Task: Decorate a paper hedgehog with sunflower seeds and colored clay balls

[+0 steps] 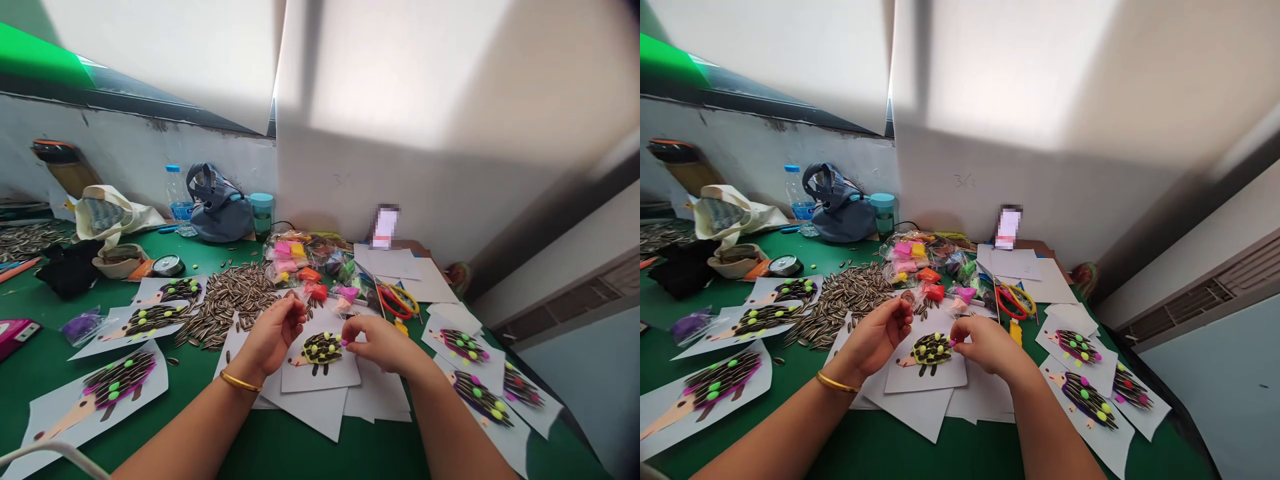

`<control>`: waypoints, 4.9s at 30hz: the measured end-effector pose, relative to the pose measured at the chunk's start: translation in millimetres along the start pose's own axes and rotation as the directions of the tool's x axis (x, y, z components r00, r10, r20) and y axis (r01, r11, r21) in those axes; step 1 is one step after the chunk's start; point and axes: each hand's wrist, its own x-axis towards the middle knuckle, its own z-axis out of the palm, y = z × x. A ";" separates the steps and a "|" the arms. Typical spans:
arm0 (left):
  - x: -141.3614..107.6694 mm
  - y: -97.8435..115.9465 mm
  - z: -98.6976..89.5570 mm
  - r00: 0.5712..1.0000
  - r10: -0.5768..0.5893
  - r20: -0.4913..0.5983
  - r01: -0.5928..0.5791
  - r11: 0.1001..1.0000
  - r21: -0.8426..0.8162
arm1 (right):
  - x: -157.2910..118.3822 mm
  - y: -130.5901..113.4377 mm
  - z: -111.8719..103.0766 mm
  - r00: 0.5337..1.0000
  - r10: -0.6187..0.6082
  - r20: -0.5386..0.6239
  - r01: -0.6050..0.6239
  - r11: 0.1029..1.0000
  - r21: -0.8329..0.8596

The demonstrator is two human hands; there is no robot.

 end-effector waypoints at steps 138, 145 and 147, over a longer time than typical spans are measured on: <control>28.1 0.1 -24.0 0.928 0.237 0.289 -0.356 0.331 0.874 | -42.3 27.5 32.9 0.851 0.523 0.047 -0.374 0.540 0.754; 25.2 -7.1 -19.0 0.952 0.130 0.277 -0.303 0.518 0.800 | -51.2 28.4 34.8 0.845 0.534 0.029 -0.337 0.489 0.804; 22.9 -8.0 -18.1 0.941 0.142 0.307 -0.337 0.477 0.812 | -50.5 26.5 35.6 0.848 0.529 0.029 -0.333 0.490 0.806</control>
